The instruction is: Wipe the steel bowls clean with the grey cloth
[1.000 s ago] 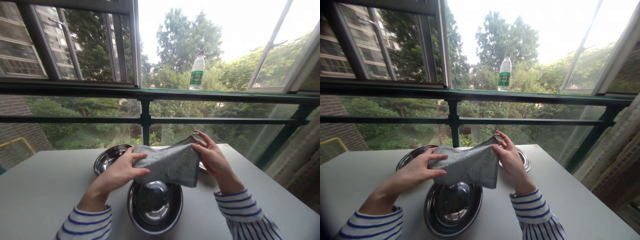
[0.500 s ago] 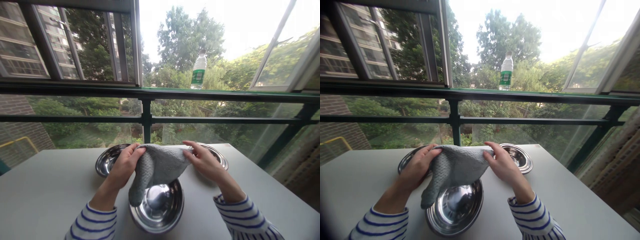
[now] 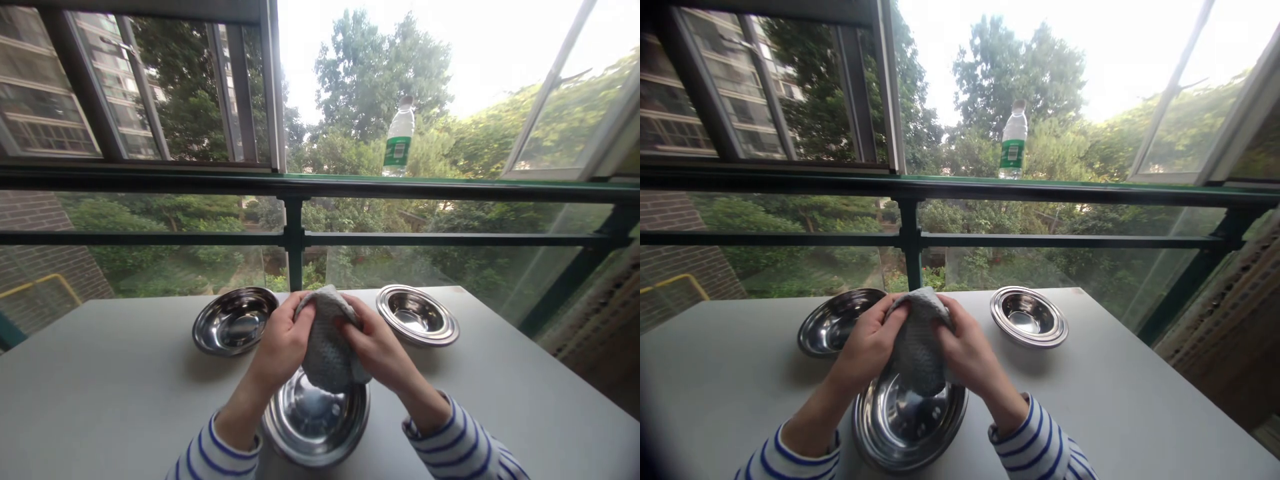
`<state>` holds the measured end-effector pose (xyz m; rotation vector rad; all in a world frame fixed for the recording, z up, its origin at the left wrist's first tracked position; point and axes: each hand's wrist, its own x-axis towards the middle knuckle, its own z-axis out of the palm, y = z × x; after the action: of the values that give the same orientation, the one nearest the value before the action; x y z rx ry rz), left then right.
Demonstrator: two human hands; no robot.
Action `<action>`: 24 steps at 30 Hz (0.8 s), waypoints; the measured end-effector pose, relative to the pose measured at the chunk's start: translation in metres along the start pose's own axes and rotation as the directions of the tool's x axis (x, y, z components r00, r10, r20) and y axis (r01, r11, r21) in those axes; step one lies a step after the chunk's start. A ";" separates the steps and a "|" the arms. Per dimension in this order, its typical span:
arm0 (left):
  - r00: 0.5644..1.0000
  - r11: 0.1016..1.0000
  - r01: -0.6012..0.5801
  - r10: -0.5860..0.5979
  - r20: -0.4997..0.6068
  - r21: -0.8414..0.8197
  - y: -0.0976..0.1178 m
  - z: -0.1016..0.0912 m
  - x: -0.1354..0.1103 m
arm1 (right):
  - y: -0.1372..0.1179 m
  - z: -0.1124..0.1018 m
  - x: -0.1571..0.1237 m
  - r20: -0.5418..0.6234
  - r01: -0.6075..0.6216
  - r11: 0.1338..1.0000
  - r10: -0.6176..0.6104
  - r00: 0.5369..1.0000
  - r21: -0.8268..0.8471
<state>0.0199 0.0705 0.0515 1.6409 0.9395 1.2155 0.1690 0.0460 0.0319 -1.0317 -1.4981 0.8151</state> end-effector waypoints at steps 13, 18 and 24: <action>0.941 0.999 -0.009 0.024 0.337 -0.047 0.001 -0.022 0.003 | -0.010 -0.013 0.001 -0.017 -0.048 0.988 0.051 0.999 0.145; 0.977 0.994 0.034 -0.012 0.213 -0.102 -0.008 -0.011 0.004 | -0.007 -0.011 0.001 -0.052 -0.071 0.988 0.079 0.996 0.134; 1.000 0.997 0.015 -0.016 0.018 0.080 -0.018 0.003 0.005 | -0.002 -0.006 -0.005 -0.111 0.130 0.954 -0.164 0.980 -0.269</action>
<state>0.0227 0.0810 0.0353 1.7016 0.9982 1.1635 0.1751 0.0407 0.0334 -1.1281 -1.5745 0.4422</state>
